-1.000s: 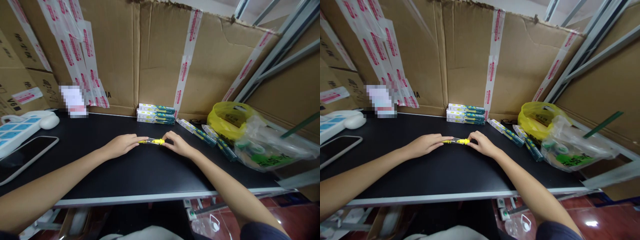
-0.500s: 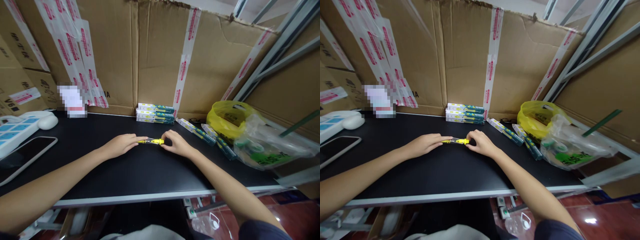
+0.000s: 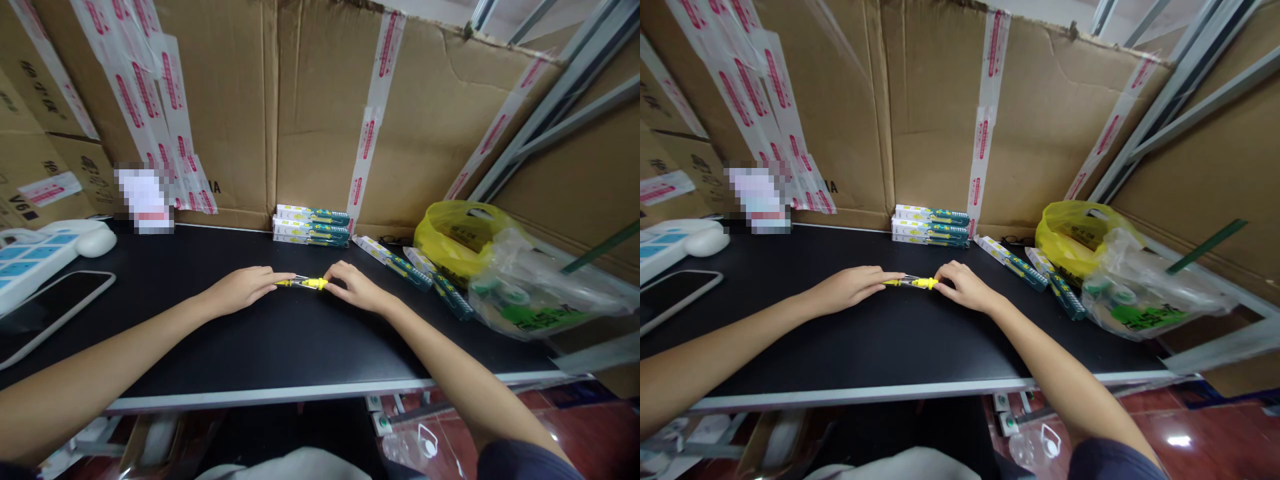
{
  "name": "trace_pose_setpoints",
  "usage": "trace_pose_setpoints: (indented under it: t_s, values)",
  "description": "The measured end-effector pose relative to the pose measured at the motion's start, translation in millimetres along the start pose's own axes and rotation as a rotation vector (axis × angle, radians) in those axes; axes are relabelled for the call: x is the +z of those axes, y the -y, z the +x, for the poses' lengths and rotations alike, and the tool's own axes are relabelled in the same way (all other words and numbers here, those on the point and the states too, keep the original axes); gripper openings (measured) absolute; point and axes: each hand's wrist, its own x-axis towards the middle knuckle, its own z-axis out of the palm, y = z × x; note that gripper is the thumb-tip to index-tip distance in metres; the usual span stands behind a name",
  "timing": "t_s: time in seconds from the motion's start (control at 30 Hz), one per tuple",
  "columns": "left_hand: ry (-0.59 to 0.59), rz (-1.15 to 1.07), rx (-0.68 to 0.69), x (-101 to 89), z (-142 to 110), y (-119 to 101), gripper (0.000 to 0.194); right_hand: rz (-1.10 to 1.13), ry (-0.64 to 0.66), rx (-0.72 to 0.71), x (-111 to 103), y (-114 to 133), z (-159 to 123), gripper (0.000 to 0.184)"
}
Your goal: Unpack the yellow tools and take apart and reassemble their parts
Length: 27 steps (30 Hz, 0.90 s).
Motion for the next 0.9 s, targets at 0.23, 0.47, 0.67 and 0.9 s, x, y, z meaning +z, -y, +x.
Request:
trace_pose_setpoints:
  t_s: [0.23,0.47,0.67,0.9]
  values:
    - [0.015,0.01,-0.02,-1.2,0,-1,0.044,-0.017,-0.041,-0.019,0,0,1,0.007]
    - [0.014,0.004,-0.004,-1.3,1,-1,0.043,-0.037,-0.085,-0.038,3,-2,2,0.007]
    - [-0.006,0.0,-0.002,-1.0,0,-1,0.042,-0.091,-0.098,-0.026,7,3,1,0.008]
    - [-0.017,0.006,-0.002,-2.1,0,-3,0.042,-0.024,-0.041,0.036,0,7,-1,0.011]
